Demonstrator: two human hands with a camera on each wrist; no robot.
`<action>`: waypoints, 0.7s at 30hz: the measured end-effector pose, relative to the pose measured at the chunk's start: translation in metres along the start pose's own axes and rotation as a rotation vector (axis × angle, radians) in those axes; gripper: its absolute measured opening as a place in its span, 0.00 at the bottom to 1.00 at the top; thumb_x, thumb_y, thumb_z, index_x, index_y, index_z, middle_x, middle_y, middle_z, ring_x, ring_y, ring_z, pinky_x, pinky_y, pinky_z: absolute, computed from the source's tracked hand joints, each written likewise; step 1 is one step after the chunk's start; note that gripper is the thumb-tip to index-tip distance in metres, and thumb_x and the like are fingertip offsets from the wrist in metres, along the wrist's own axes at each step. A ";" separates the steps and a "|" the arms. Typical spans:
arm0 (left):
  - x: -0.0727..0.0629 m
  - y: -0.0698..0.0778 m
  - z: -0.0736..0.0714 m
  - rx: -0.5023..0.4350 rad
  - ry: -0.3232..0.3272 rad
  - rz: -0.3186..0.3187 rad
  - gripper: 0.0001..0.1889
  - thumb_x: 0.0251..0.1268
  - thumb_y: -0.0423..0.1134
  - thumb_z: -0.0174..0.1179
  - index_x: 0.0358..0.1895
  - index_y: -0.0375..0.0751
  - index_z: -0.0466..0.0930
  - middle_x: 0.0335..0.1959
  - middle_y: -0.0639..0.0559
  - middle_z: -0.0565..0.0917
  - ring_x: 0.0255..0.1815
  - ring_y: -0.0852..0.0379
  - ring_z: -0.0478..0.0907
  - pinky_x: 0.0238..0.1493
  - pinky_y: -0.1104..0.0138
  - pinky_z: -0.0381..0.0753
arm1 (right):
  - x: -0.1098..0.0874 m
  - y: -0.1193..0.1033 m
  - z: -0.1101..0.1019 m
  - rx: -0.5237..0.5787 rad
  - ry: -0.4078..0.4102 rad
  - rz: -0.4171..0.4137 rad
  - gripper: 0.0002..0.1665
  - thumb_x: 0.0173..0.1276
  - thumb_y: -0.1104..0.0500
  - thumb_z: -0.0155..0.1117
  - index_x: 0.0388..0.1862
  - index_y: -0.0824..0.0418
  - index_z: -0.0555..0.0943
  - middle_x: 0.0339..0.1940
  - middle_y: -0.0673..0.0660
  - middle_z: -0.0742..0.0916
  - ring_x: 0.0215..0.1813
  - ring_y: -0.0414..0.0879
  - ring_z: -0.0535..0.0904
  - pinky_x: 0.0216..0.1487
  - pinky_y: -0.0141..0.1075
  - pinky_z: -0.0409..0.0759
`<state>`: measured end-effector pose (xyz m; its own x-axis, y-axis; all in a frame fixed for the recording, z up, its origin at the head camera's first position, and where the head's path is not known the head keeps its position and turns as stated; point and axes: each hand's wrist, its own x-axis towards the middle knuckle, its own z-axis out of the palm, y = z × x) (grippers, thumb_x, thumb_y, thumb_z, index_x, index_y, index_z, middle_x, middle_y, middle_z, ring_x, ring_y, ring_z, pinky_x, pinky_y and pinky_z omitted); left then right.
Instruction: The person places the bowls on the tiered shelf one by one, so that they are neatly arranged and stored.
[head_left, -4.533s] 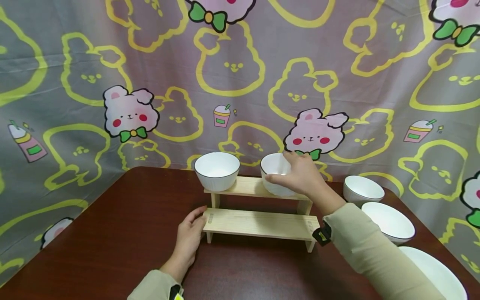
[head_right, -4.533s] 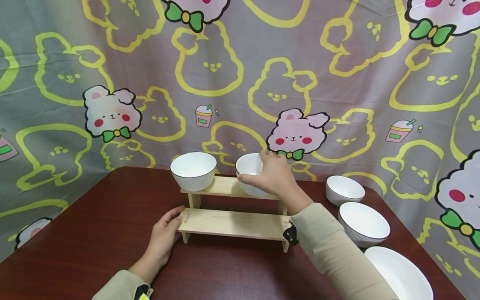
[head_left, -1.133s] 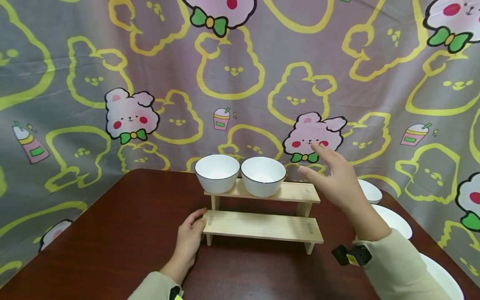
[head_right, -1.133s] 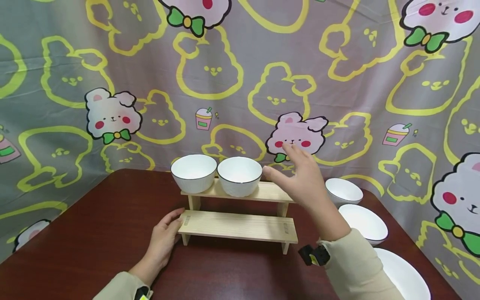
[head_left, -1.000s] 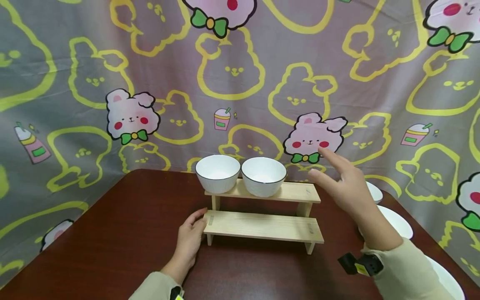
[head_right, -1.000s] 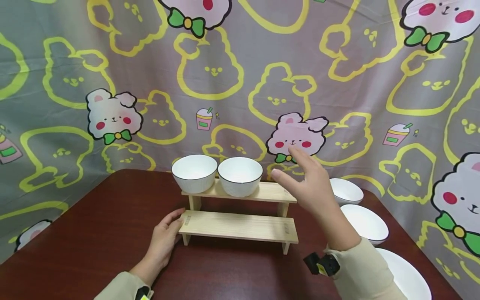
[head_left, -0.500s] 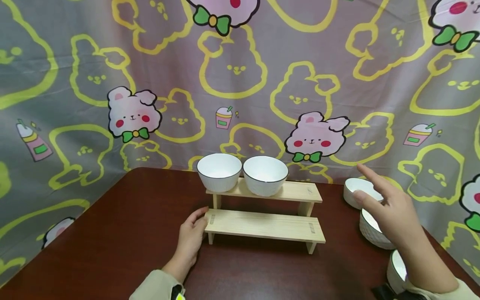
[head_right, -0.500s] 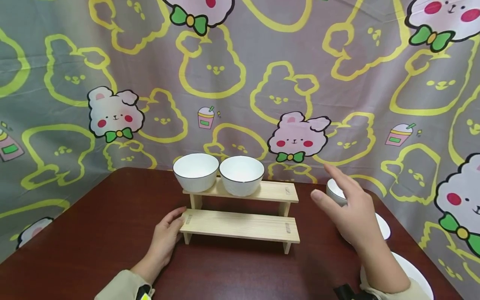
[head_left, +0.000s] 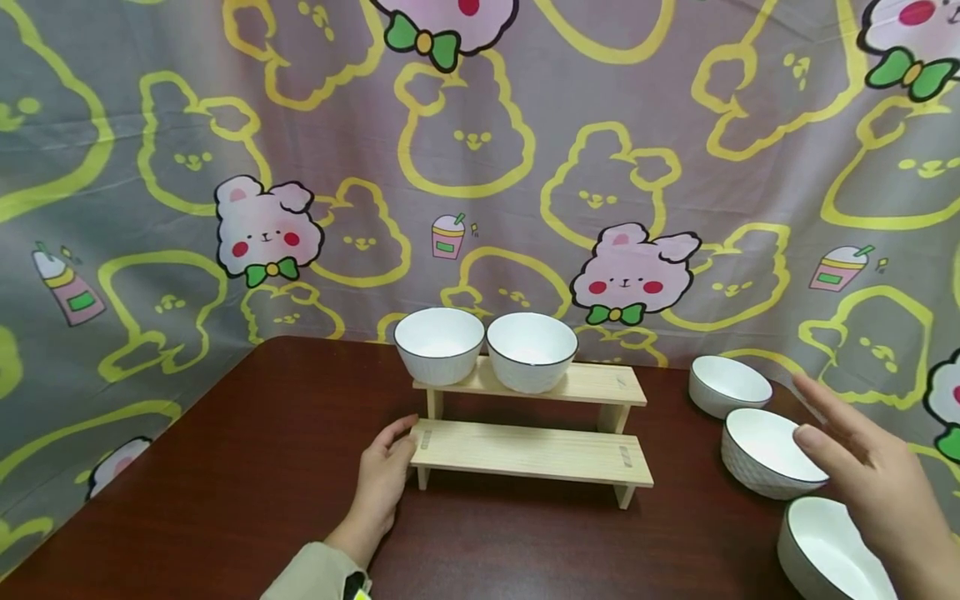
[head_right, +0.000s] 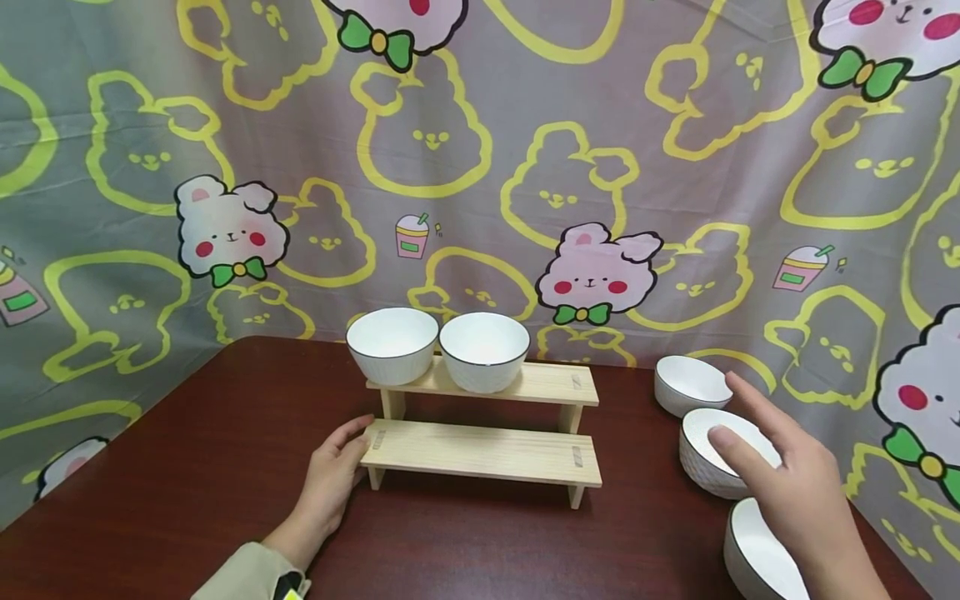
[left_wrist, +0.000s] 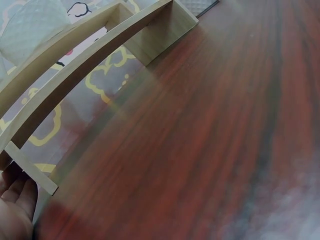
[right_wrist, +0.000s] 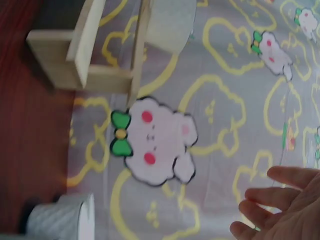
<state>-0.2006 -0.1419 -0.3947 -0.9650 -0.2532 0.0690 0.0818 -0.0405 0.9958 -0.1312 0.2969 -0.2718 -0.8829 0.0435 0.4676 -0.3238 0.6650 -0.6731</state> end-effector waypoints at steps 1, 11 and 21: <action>0.000 0.000 0.000 -0.001 0.002 -0.002 0.19 0.66 0.33 0.47 0.59 0.34 0.71 0.47 0.41 0.80 0.37 0.64 0.75 0.34 0.71 0.74 | -0.002 0.004 -0.001 0.011 -0.002 -0.003 0.33 0.69 0.61 0.51 0.70 0.41 0.59 0.61 0.28 0.66 0.51 0.17 0.65 0.35 0.18 0.71; 0.001 -0.001 -0.001 0.010 0.004 -0.008 0.19 0.66 0.33 0.47 0.59 0.36 0.72 0.49 0.39 0.79 0.39 0.62 0.75 0.35 0.71 0.74 | -0.020 0.042 -0.012 -0.038 -0.039 0.040 0.37 0.72 0.62 0.46 0.74 0.45 0.45 0.67 0.30 0.53 0.55 0.17 0.53 0.48 0.10 0.55; 0.002 0.000 -0.001 0.007 0.009 -0.009 0.19 0.66 0.33 0.47 0.59 0.36 0.72 0.47 0.40 0.80 0.37 0.63 0.75 0.34 0.70 0.74 | -0.026 0.082 -0.018 -0.095 -0.089 0.168 0.39 0.74 0.57 0.43 0.75 0.56 0.36 0.74 0.67 0.46 0.73 0.34 0.44 0.68 0.43 0.56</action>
<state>-0.2018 -0.1433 -0.3946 -0.9633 -0.2618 0.0598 0.0718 -0.0364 0.9968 -0.1286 0.3639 -0.3289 -0.9495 0.0966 0.2985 -0.1397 0.7217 -0.6780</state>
